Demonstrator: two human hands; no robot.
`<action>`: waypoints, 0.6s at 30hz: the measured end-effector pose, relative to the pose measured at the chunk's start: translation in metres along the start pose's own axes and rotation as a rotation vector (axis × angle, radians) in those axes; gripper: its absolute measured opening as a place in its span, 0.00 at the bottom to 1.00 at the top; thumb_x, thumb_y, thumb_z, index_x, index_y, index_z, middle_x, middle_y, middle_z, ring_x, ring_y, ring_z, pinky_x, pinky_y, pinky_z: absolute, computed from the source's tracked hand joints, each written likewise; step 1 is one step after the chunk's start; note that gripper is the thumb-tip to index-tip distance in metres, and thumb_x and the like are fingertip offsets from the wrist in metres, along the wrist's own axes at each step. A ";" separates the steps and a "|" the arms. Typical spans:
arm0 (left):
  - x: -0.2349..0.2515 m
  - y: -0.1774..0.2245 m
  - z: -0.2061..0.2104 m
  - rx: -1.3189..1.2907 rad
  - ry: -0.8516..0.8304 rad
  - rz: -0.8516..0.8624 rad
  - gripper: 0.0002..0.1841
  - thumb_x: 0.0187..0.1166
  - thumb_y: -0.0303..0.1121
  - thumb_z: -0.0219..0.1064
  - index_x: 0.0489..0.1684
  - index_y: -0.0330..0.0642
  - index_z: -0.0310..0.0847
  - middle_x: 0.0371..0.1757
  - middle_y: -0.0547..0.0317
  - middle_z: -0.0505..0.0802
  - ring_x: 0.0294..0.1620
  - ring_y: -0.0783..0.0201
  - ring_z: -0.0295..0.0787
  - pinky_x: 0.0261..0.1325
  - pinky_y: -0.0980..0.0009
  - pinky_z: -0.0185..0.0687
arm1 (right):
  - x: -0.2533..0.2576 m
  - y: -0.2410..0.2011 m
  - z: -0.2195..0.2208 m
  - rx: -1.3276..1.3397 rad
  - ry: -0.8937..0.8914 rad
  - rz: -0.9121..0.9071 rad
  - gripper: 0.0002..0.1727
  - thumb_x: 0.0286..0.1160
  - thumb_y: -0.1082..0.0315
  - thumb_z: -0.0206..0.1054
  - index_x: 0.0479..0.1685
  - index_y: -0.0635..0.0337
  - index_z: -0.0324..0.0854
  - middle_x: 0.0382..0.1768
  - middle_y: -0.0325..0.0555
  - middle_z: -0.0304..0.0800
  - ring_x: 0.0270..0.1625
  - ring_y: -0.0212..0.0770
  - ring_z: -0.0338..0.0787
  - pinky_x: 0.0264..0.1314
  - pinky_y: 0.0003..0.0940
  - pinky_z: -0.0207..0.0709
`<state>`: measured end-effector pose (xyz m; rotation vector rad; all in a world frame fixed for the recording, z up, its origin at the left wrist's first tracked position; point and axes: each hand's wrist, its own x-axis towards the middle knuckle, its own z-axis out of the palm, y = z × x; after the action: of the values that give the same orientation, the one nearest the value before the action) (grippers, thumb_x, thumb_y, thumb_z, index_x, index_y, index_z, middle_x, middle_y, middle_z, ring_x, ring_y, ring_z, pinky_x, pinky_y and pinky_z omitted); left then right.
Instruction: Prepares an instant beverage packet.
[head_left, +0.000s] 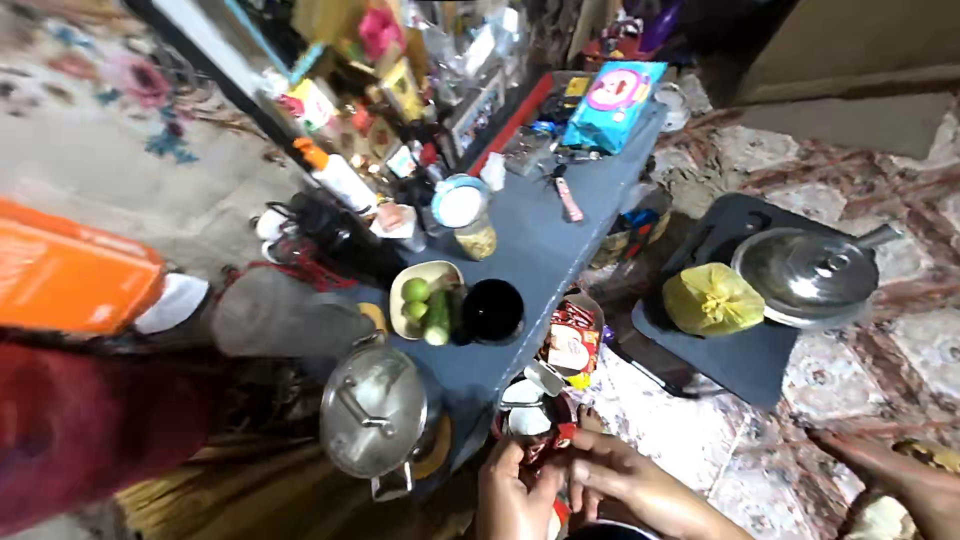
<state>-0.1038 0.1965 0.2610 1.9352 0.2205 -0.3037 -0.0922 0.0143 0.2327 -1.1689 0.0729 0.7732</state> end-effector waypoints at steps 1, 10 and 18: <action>0.000 0.007 -0.009 -0.013 -0.005 -0.009 0.12 0.67 0.31 0.79 0.45 0.35 0.91 0.44 0.55 0.95 0.46 0.71 0.92 0.55 0.72 0.90 | 0.004 -0.009 0.011 -0.104 0.069 -0.047 0.20 0.76 0.51 0.72 0.56 0.55 0.85 0.37 0.35 0.93 0.30 0.31 0.90 0.31 0.30 0.86; -0.019 0.035 -0.074 -0.363 -0.012 0.057 0.08 0.81 0.25 0.63 0.41 0.33 0.90 0.33 0.61 0.93 0.28 0.75 0.86 0.36 0.76 0.85 | 0.011 -0.049 0.070 -0.173 0.209 -0.271 0.07 0.77 0.67 0.70 0.45 0.53 0.93 0.36 0.32 0.96 0.28 0.25 0.89 0.31 0.24 0.86; -0.037 0.047 -0.099 -0.674 0.032 0.122 0.12 0.83 0.23 0.60 0.52 0.32 0.90 0.39 0.60 0.94 0.19 0.81 0.76 0.23 0.83 0.75 | -0.006 -0.074 0.098 -0.249 0.069 -0.514 0.13 0.80 0.72 0.68 0.58 0.54 0.92 0.49 0.31 0.98 0.31 0.19 0.89 0.32 0.18 0.84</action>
<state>-0.1141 0.2707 0.3494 1.2800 0.1931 -0.0945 -0.0868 0.0813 0.3352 -1.3734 -0.2655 0.2911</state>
